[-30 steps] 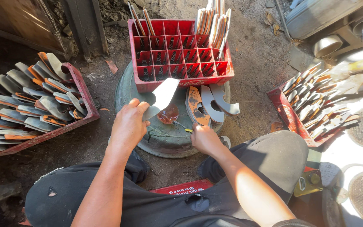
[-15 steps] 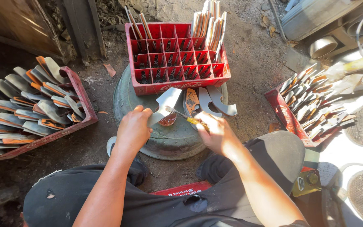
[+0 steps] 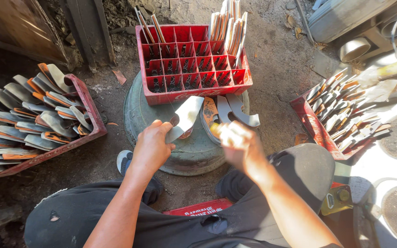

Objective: The person applies a brown adhesive to curved shoe parts using a small brush. They dip the brush into a container of glue, coat each part, and place it into a red crate. The person handles both white and orange-colored parts.

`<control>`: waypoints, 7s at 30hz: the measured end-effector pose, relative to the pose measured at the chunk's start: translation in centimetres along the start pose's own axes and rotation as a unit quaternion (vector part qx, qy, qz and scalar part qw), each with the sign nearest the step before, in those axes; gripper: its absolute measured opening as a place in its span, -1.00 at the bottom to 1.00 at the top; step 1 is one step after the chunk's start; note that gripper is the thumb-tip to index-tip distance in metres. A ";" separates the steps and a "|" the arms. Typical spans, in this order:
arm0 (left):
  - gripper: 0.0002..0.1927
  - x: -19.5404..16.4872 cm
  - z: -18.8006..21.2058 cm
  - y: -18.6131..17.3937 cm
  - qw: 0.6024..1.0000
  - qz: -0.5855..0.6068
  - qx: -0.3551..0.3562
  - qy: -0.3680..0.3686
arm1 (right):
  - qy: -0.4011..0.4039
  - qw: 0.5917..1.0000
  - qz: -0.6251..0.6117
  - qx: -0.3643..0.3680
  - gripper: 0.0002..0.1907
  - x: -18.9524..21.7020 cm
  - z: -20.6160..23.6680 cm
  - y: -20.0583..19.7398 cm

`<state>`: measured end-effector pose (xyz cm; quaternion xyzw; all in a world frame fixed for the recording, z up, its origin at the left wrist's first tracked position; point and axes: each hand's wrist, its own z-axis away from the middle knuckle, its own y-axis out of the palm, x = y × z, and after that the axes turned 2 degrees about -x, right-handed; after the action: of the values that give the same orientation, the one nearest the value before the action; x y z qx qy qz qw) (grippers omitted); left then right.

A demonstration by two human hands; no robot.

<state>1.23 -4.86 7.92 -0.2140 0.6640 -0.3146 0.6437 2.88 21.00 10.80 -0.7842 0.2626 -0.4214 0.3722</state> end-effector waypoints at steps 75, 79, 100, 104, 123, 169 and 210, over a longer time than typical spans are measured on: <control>-0.57 -1.8 1.2 2.2 0.996 -0.060 0.016 0.056 | 0.028 0.999 0.029 0.022 -0.84 -2.6 -0.4 -1.9; -0.53 -1.7 1.2 1.9 0.996 -0.063 0.020 0.055 | 0.022 0.999 0.031 -0.001 -0.86 -3.6 -0.1 -3.2; -0.52 -3.0 0.7 0.3 0.999 0.045 0.019 0.004 | 0.102 0.992 0.065 -0.032 -0.87 -2.8 -1.4 -6.1; -0.53 -2.9 0.5 0.5 0.999 0.030 0.033 -0.014 | 0.036 0.999 0.027 -0.020 -0.86 -0.5 -0.1 -5.1; -0.51 -2.2 1.1 1.9 0.996 -0.056 0.032 0.064 | 0.025 0.996 0.082 0.036 -0.84 -1.1 -1.6 -3.0; 0.44 2.9 -2.0 -5.6 0.888 0.438 -0.121 -0.069 | 0.158 0.894 -0.419 -0.028 -0.45 -11.8 -22.7 4.1; -0.37 2.8 -1.9 -8.1 0.993 0.009 -0.102 -0.060 | 0.161 0.974 -0.106 0.123 -0.53 -8.1 -6.1 9.9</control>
<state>-1.82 -12.32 11.44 -0.2910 0.6546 -0.2255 0.6603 -7.45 18.91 1.31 -0.6780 0.1803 -0.6081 0.3715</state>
